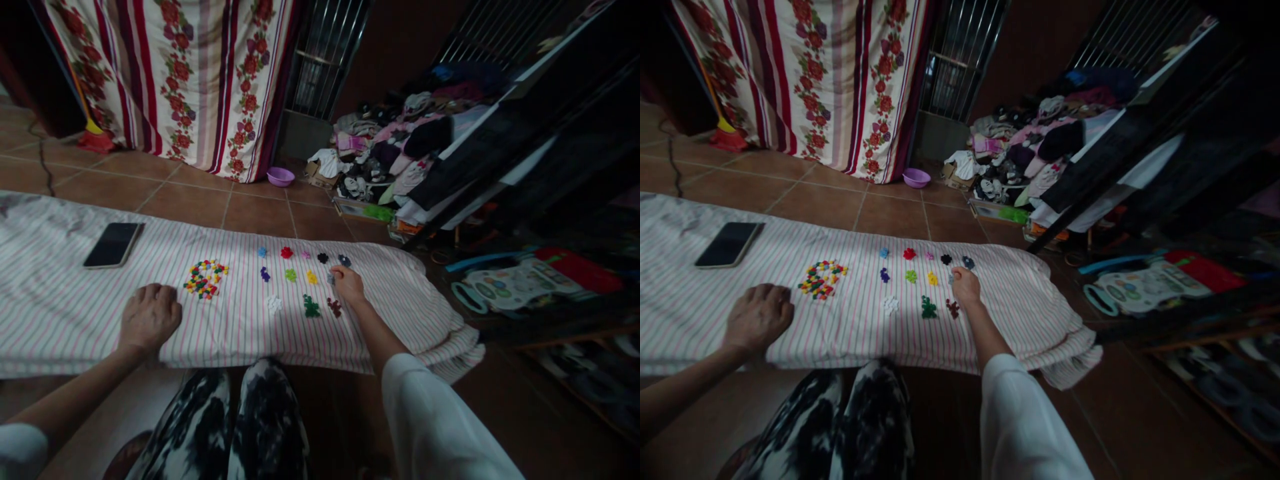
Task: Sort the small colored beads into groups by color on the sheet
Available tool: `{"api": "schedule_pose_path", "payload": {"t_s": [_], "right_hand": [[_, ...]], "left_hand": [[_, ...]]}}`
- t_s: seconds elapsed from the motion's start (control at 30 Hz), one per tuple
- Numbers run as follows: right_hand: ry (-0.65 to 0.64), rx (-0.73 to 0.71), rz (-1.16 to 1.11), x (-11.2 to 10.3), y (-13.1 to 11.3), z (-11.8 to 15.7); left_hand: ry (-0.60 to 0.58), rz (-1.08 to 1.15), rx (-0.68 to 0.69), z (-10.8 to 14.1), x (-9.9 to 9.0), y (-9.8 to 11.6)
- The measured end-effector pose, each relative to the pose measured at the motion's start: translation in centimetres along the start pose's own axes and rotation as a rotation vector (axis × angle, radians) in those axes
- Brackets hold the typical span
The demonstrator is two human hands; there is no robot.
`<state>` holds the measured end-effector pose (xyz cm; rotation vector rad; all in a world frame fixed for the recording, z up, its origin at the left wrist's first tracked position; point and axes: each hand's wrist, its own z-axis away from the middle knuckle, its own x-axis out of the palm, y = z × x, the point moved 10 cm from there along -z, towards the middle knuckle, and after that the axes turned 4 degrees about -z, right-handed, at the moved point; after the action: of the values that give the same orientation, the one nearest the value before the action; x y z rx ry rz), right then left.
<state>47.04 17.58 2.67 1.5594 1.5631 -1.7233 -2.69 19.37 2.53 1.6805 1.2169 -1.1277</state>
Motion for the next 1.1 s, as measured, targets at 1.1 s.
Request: {"api": "schedule_pose_path", "payload": {"t_s": [1.1], "right_hand": [[-0.446,-0.714,0.101,17.9,-34.8,8.1]], "left_hand": [[-0.021,0.063,-0.085,-0.2,0.4,-0.7]]}}
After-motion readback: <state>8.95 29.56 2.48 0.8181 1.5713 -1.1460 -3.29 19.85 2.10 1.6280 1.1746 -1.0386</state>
